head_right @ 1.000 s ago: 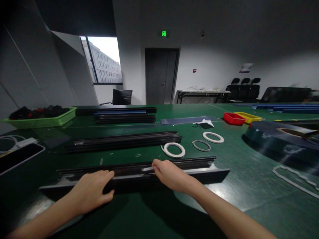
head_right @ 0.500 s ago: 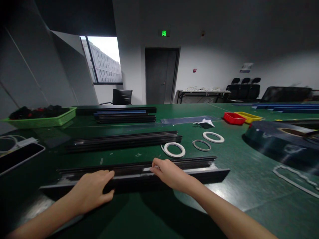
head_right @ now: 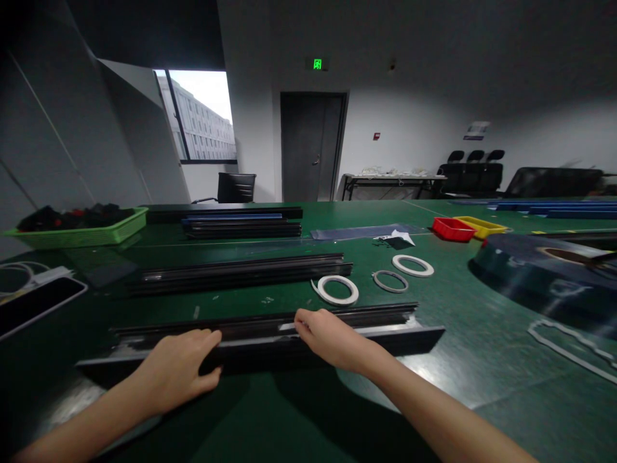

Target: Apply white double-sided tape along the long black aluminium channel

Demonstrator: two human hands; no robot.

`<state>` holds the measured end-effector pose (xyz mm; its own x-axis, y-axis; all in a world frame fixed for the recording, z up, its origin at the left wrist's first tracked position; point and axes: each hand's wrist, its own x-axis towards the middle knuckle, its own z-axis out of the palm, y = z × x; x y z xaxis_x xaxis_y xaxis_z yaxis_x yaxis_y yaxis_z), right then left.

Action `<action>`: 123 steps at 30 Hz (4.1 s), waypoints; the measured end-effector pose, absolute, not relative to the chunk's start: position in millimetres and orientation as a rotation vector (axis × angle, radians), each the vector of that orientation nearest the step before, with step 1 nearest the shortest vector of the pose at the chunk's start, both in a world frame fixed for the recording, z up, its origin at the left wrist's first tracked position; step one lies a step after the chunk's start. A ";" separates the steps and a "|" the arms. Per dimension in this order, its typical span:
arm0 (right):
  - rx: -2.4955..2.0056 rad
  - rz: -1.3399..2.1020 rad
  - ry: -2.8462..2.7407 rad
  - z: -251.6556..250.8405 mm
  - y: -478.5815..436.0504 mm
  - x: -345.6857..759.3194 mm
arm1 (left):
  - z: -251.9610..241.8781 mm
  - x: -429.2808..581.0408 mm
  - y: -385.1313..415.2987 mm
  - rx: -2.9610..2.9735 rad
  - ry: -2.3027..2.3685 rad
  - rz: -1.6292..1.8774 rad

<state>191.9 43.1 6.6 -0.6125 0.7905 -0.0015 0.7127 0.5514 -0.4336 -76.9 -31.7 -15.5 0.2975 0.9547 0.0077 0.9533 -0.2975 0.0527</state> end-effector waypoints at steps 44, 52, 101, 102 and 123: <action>-1.314 0.658 -2.517 7.8 43.3 193.2 | -27.5 -72.4 -30.5 2.786 1.534 0.186; -1.333 0.630 -2.551 10.7 42.1 194.4 | -24.1 -70.9 -31.4 2.761 1.545 0.175; -1.341 0.625 -2.554 15.1 45.7 196.8 | -12.0 -81.0 -28.4 2.584 1.768 0.006; -1.338 0.628 -2.553 14.5 46.1 196.9 | -13.7 -81.9 -27.8 2.604 1.752 0.009; -1.324 0.615 -2.567 12.1 45.9 198.0 | -24.7 -90.7 -19.6 2.697 1.649 0.018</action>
